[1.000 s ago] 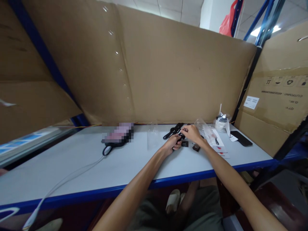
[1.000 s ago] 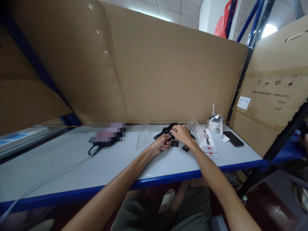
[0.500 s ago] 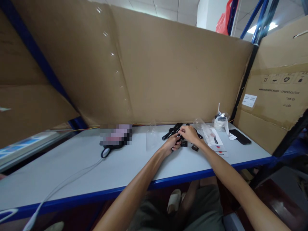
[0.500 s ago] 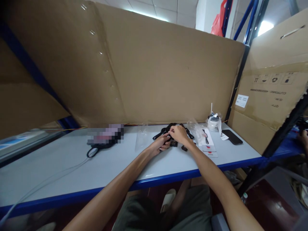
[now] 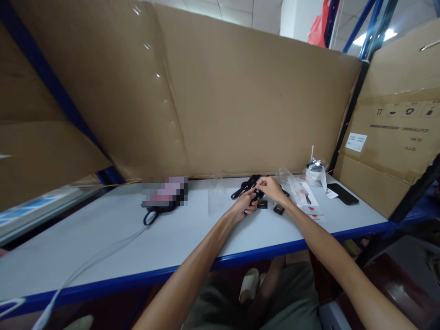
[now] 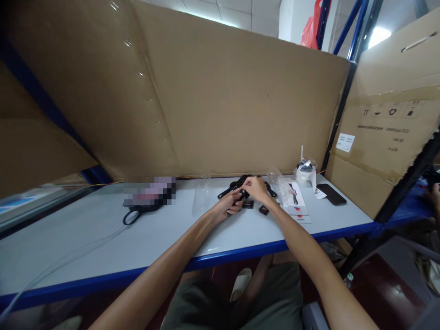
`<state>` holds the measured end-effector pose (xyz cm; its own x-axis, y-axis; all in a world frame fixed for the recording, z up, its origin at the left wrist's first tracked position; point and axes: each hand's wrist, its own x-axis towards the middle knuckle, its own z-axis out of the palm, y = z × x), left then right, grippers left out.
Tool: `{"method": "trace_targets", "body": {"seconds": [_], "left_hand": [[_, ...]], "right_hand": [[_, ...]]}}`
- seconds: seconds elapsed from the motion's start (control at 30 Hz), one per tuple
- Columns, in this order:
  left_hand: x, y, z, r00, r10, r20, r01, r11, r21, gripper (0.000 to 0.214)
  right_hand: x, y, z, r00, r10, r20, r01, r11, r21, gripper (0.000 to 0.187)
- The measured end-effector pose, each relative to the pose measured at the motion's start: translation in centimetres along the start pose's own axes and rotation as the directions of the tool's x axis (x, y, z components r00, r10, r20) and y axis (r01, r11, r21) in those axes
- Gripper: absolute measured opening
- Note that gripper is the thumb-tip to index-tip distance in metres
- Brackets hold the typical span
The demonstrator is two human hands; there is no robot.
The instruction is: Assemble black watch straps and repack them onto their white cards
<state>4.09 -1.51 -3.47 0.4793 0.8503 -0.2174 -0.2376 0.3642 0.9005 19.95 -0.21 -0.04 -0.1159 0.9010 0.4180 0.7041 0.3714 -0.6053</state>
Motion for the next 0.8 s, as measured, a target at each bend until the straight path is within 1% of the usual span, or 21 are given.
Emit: {"method": "trace_targets", "body": {"seconds": [0.1, 0.2, 0.3, 0.4, 0.5, 0.57, 0.7, 0.8], "left_hand": [[-0.3, 0.2, 0.3, 1.0, -0.008, -0.025, 0.008, 1.0, 0.022, 0.052], [-0.7, 0.5, 0.6, 0.998, -0.015, -0.056, 0.017, 0.999, 0.048, 0.049], [-0.8, 0.5, 0.7, 0.998, -0.003, -0.06, 0.006, 0.999, 0.052, 0.046], [-0.7, 0.4, 0.6, 0.999, 0.011, -0.048, -0.008, 0.998, 0.059, 0.04], [-0.6, 0.3, 0.6, 0.999, 0.019, -0.042, -0.015, 0.997, 0.074, 0.029], [-0.5, 0.2, 0.6, 0.999, 0.02, -0.05, -0.016, 0.996, 0.086, 0.021], [-0.4, 0.2, 0.6, 0.999, 0.023, -0.041, -0.018, 0.994, 0.106, 0.016], [-0.2, 0.1, 0.6, 0.999, 0.027, -0.04, -0.023, 0.994, 0.109, 0.015]], "right_hand": [[0.1, 0.2, 0.0, 1.0, -0.009, 0.001, 0.01, 0.998, -0.059, 0.013], [0.1, 0.4, 0.1, 1.0, -0.023, 0.012, 0.024, 0.998, -0.053, 0.013], [0.2, 0.6, 0.3, 0.999, -0.036, 0.014, 0.036, 0.999, -0.009, 0.012], [0.4, 0.9, 0.5, 1.0, -0.023, 0.019, 0.021, 0.998, 0.064, 0.011], [0.6, 1.1, 0.7, 0.999, -0.011, 0.034, 0.007, 0.992, 0.127, 0.011], [0.7, 1.3, 0.8, 1.0, -0.017, 0.022, 0.014, 0.99, 0.139, 0.01], [0.8, 1.3, 0.8, 0.999, -0.034, -0.01, 0.035, 0.995, 0.089, 0.009], [0.4, 1.1, 0.6, 0.999, -0.042, -0.018, 0.042, 0.999, -0.002, 0.012]]}}
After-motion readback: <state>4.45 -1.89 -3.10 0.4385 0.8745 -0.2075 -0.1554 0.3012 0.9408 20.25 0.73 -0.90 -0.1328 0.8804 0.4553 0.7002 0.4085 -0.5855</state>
